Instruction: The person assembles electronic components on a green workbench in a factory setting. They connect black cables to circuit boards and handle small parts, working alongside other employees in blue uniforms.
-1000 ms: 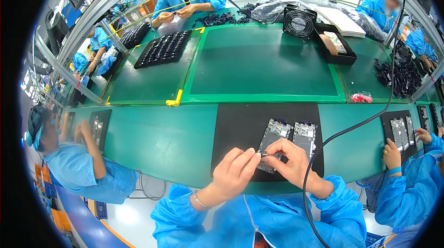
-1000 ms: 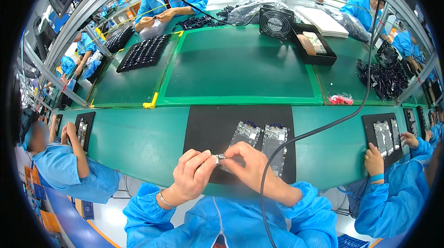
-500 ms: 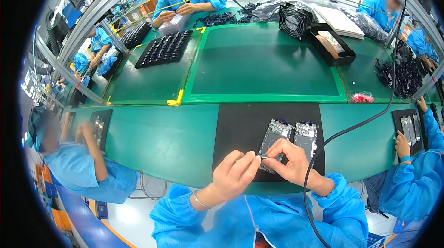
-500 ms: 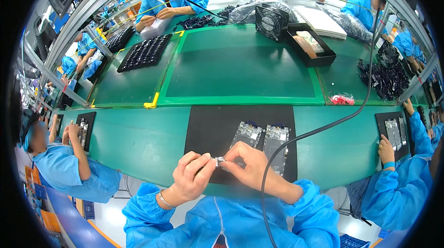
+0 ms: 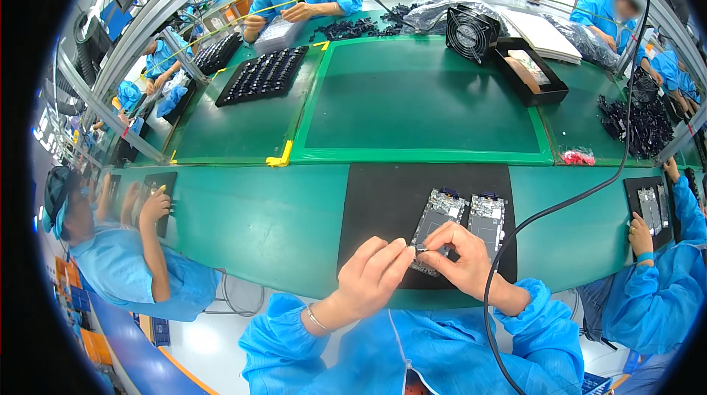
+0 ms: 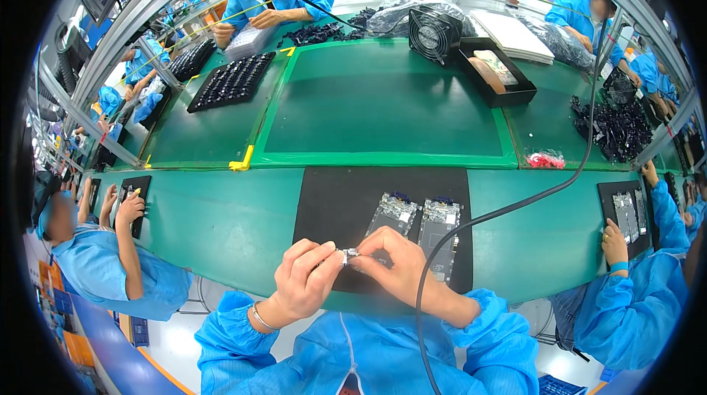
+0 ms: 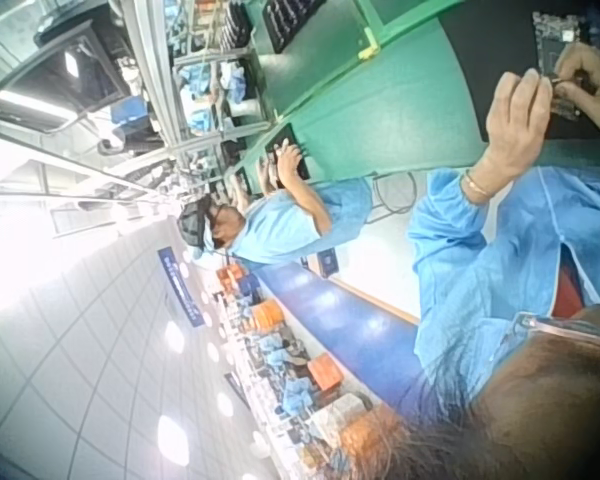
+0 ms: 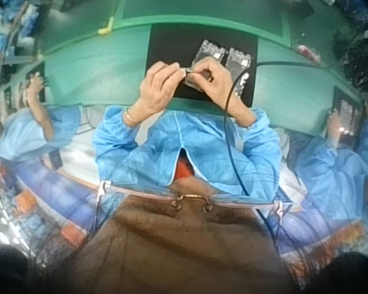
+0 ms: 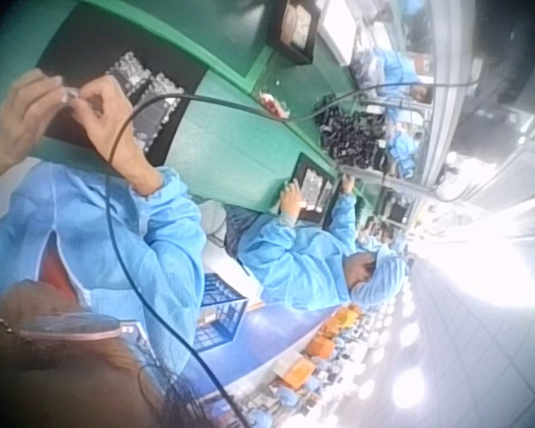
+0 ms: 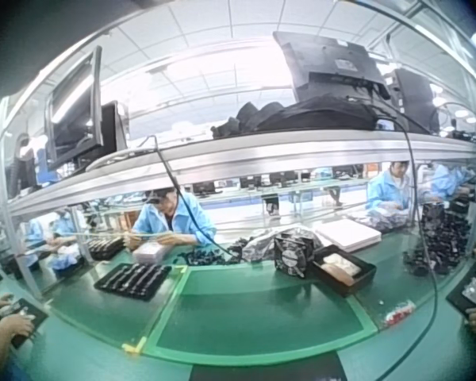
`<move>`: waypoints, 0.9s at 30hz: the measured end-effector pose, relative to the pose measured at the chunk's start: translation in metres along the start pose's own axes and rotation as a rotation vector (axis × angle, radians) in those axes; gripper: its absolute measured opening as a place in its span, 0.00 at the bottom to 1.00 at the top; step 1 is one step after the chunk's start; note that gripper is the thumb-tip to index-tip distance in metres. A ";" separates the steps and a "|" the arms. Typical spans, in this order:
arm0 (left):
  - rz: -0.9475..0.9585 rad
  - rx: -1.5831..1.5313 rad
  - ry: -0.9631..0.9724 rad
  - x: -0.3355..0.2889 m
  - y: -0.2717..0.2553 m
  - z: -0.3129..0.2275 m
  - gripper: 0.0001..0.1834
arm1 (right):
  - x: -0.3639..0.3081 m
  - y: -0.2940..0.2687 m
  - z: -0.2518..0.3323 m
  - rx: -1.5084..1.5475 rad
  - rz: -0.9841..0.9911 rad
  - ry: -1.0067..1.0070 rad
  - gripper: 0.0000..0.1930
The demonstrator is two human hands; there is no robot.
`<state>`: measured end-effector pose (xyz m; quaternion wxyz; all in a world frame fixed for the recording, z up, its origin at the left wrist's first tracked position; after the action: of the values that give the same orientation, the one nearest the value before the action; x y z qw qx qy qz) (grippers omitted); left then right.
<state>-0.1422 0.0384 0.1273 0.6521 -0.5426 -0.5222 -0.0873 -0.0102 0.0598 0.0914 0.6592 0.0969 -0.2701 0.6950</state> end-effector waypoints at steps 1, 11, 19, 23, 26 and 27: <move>-0.013 -0.003 -0.001 0.000 0.000 0.000 0.23 | 0.000 0.001 -0.002 0.024 0.004 0.005 0.09; 0.023 -0.004 -0.007 0.002 0.001 0.000 0.23 | 0.000 0.002 -0.009 0.116 0.024 0.010 0.08; 0.015 -0.002 -0.021 0.002 0.002 0.002 0.22 | 0.006 0.004 -0.013 0.091 0.081 0.025 0.08; 0.049 0.023 -0.071 0.009 0.010 0.010 0.23 | 0.009 -0.002 -0.015 -0.013 0.021 0.098 0.08; 0.074 0.025 -0.117 0.014 0.014 0.011 0.22 | 0.007 -0.005 -0.016 -0.037 -0.030 0.093 0.08; 0.077 0.028 -0.127 0.014 0.015 0.011 0.23 | 0.005 -0.005 -0.018 -0.034 -0.049 0.087 0.08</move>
<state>-0.1329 0.0594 0.1275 0.6281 -0.5574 -0.5426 -0.0201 -0.0015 0.0725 0.0801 0.6888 0.0621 -0.2503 0.6775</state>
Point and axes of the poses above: each hand's wrist, its own x-axis towards the middle knuckle, its own y-axis out of the palm, z = x × y, the point moved 9 cm from there along x, towards the middle knuckle, and after that the axes turned 10 degrees about -y, right-handed, at the moved point
